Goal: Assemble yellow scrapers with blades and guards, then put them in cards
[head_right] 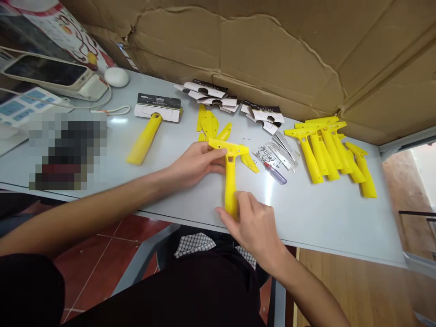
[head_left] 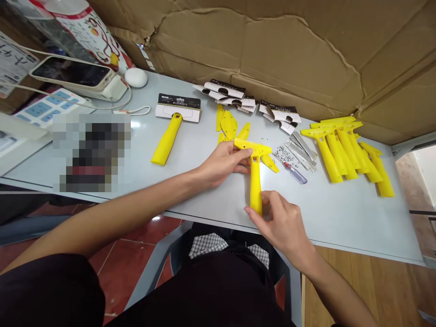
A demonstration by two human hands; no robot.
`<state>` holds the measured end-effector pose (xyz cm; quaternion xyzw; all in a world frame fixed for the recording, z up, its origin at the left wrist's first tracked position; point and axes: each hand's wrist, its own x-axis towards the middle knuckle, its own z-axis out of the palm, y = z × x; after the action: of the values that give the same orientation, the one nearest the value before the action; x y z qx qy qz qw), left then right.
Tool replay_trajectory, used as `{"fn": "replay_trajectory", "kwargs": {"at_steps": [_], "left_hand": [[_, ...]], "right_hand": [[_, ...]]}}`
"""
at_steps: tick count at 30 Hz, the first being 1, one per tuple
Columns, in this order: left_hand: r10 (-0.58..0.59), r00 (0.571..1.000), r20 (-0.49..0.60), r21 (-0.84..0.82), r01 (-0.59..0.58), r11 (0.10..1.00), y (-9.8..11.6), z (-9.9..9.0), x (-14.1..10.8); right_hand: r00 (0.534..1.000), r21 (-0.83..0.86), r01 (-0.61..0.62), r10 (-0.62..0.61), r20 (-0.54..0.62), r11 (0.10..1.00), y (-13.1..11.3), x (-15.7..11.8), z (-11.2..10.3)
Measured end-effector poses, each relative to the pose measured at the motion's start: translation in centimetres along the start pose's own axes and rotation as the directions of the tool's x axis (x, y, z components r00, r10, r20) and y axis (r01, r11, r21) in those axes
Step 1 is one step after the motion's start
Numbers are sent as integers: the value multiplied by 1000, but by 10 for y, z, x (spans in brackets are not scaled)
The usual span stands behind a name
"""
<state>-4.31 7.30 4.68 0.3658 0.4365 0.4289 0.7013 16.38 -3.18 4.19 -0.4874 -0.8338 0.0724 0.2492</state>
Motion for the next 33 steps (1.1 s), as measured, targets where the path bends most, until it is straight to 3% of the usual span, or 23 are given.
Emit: {"fn": "replay_trajectory", "kwargs": {"at_steps": [2,4,6,8,11,14,18,21,23,27,33], "left_hand": [[-23,1000,13,21,22,1000,2,0,-2],[-40,999,28,45,39,998,4,0,-4],[-47,998,33,60,45,997,6,-1,-5],[-43,999,26,64,42,997,6,-2,-6],[-36,999,0,62,36,997,6,-3,-4],[-35,999,-33,56,37,998,6,-6,0],[-18,998,-58,51,21,998,8,-9,2],[-8,999,-54,66,12,998,9,-10,2],[-13,999,-49,73,16,997,10,-11,2],[-15,999,-48,78,19,997,12,-13,0],[-21,999,-37,101,24,995,10,-12,-4]], "right_hand": [[999,-15,35,-36,-20,999,13,8,-15],[998,-162,-10,0,-61,987,32,20,-30],[995,-316,-85,98,25,945,55,33,-40],[985,-367,-78,129,115,927,76,43,-43],[968,-357,-41,125,216,933,95,48,-41],[959,-328,-42,131,252,944,99,46,-42],[942,-167,-43,96,321,985,104,53,-60],[951,-74,-110,127,281,991,124,80,-76],[957,-132,-171,197,212,976,141,102,-83],[949,-264,-233,278,147,936,163,128,-79],[928,-339,-251,325,182,907,158,113,-57]]}}
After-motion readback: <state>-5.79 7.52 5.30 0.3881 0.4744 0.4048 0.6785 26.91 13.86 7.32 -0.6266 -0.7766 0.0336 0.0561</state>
